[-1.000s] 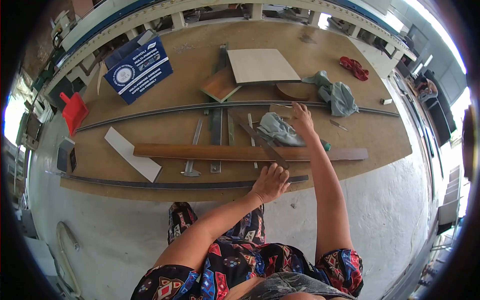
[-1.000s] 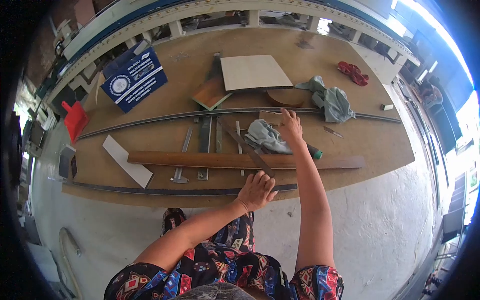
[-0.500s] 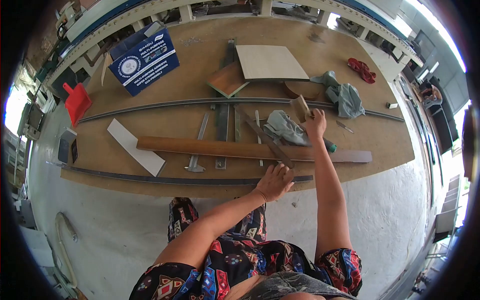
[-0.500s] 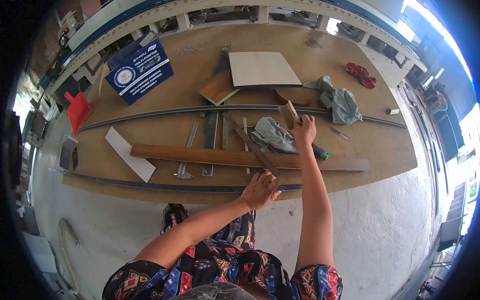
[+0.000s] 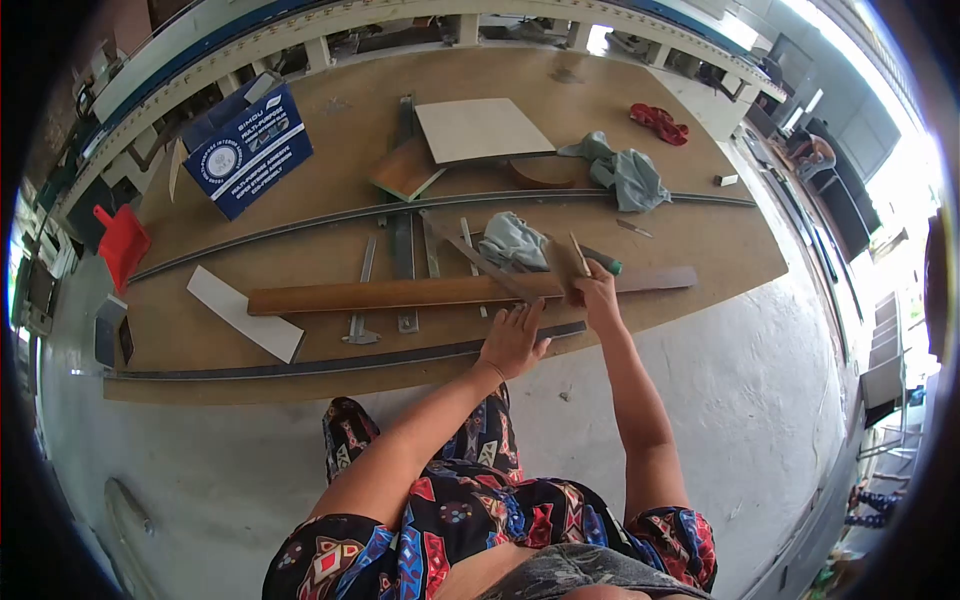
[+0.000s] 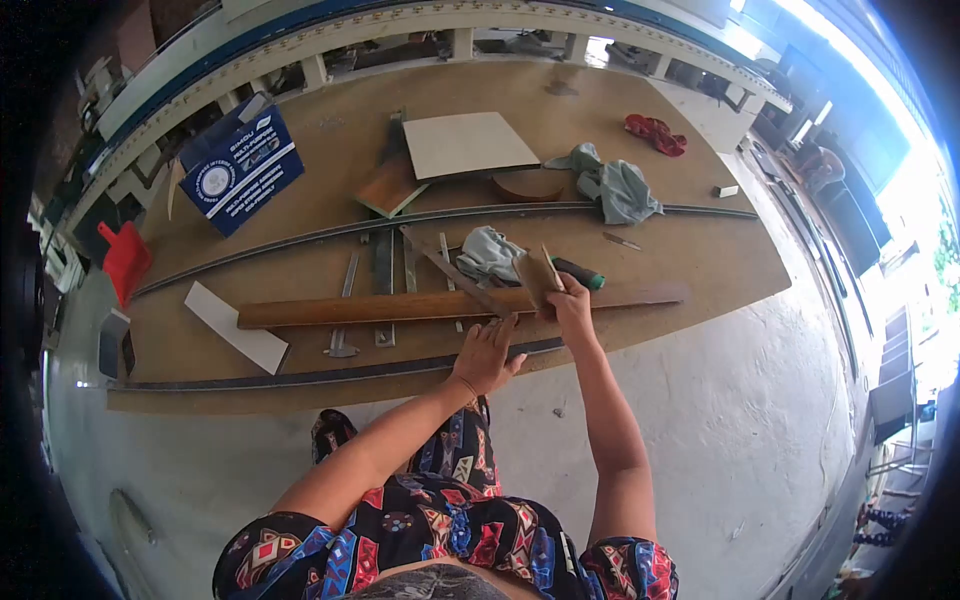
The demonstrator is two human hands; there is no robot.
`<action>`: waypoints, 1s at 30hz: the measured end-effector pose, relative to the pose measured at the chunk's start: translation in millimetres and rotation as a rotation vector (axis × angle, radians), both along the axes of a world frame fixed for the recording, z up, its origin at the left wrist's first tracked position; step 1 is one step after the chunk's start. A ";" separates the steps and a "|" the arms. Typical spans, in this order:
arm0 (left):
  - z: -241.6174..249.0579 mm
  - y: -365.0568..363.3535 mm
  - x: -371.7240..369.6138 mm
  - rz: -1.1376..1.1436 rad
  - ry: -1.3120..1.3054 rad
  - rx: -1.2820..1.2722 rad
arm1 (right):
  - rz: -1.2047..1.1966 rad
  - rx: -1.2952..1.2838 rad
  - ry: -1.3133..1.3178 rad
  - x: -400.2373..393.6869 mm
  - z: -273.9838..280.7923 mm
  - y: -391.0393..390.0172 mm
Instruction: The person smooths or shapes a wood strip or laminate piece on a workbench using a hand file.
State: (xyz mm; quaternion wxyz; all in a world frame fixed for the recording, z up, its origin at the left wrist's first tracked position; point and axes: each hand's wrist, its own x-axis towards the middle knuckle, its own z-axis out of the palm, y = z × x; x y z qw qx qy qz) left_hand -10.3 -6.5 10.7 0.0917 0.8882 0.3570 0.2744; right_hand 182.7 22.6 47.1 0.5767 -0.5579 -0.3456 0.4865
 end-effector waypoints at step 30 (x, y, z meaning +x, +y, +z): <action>39.5 -86.0 -79.9 -0.243 -0.166 0.057 | 0.722 -0.096 0.244 -54.5 16.9 -119.6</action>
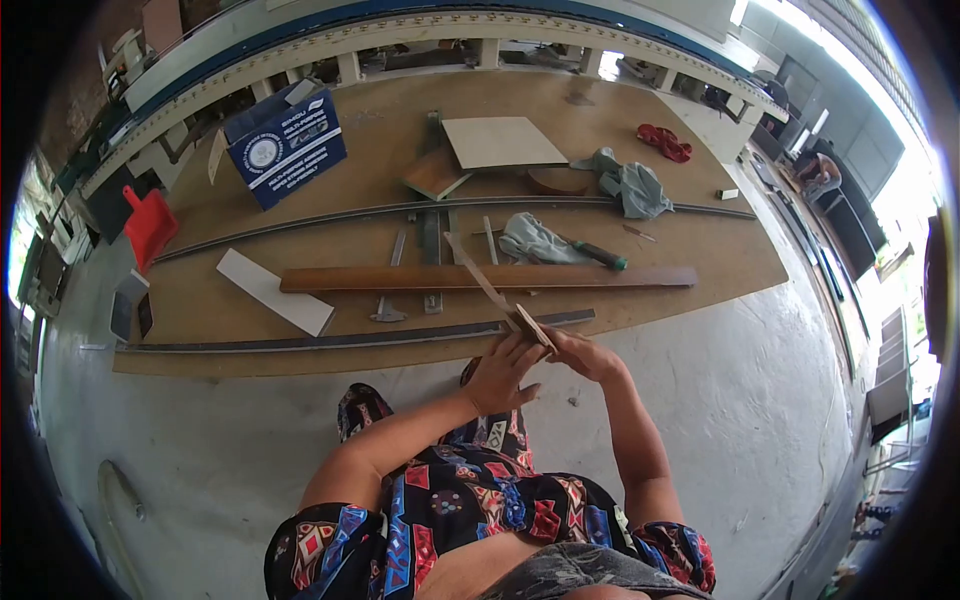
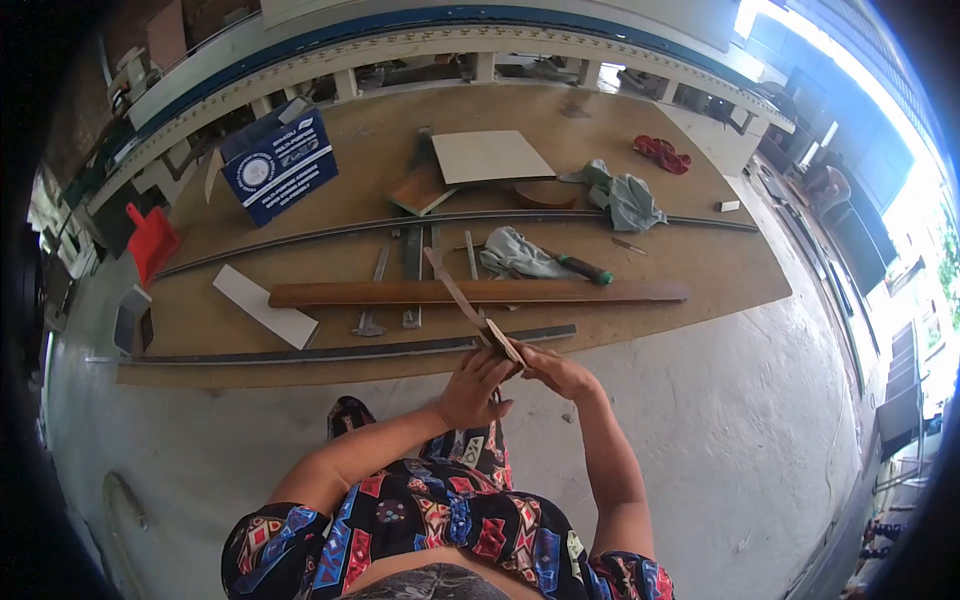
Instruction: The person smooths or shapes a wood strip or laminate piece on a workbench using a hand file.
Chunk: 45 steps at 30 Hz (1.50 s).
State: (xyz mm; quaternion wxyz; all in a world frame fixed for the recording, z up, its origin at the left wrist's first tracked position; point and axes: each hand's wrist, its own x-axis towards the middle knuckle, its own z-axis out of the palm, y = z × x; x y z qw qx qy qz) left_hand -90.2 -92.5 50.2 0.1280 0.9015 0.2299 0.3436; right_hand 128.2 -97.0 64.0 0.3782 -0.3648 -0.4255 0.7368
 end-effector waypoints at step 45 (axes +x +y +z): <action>-18.7 22.9 -122.6 0.431 -0.831 -1.047 | -0.338 0.337 -0.408 -185.8 -12.9 -40.5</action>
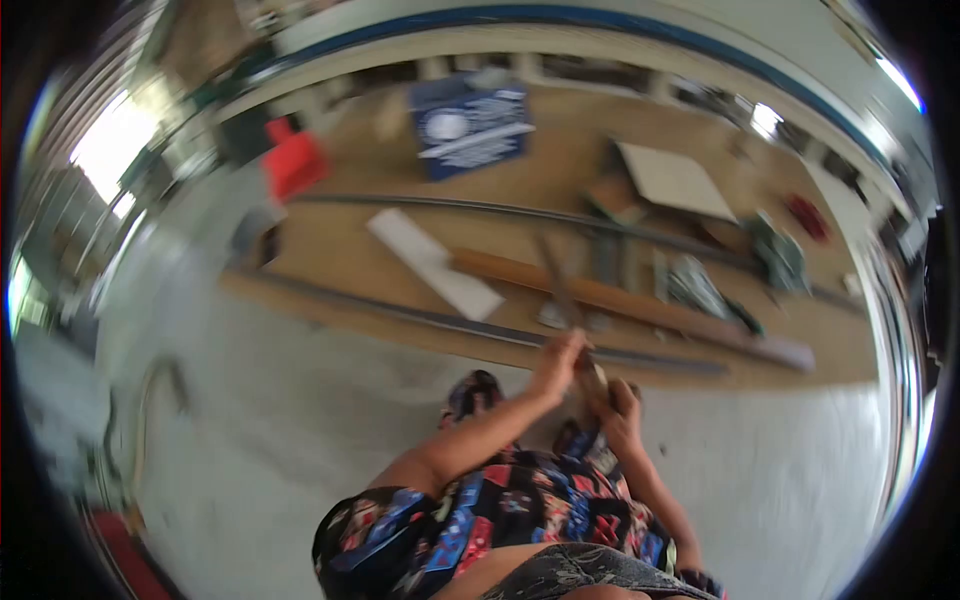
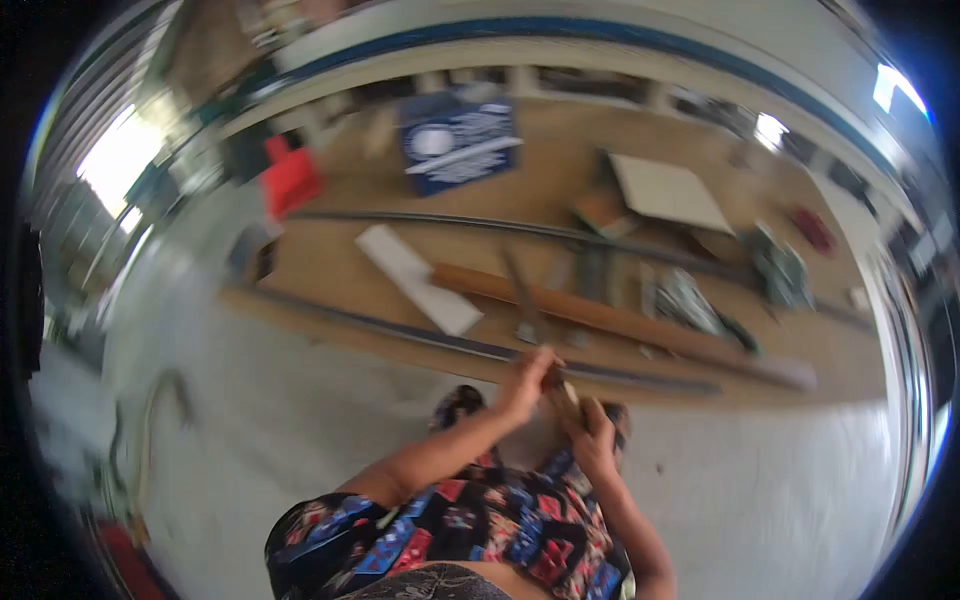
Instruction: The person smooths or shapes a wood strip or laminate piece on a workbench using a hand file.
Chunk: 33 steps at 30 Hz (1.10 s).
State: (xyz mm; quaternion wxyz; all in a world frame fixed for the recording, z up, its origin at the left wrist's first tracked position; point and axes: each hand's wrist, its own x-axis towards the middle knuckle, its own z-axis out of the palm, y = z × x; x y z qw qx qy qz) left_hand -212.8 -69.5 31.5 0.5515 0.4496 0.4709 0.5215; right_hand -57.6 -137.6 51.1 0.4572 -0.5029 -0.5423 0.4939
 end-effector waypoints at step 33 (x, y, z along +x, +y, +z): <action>32.0 -45.0 -86.6 -0.196 -0.207 -0.046 | 0.320 -0.130 -0.016 -62.6 17.9 10.8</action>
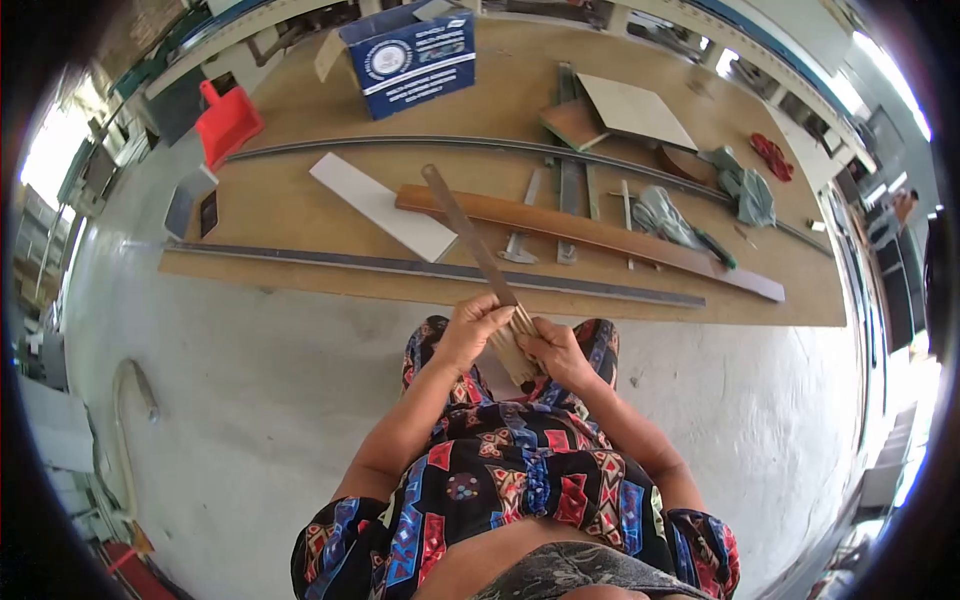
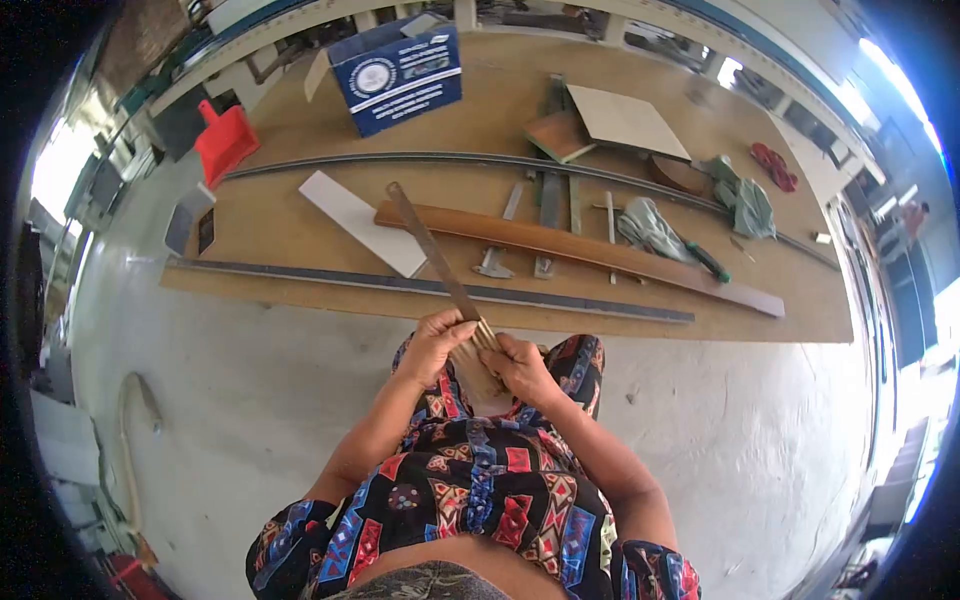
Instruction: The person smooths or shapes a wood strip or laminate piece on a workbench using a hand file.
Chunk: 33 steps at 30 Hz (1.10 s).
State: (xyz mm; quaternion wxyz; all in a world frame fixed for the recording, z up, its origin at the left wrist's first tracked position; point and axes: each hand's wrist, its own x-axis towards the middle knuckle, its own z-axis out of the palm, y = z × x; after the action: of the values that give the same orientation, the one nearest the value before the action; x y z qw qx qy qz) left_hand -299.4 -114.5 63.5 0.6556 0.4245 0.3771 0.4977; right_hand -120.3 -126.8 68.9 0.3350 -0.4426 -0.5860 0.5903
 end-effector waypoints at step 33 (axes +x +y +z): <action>-3.5 -14.1 32.3 0.083 0.091 0.003 | -0.106 0.600 -0.249 19.2 -7.2 -4.0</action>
State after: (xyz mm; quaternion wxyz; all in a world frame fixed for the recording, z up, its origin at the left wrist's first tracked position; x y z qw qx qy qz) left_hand -267.1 -128.6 60.1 0.6158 0.4319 0.4231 0.5053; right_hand -101.1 -130.8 61.7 0.4065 -0.4230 -0.7464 0.3142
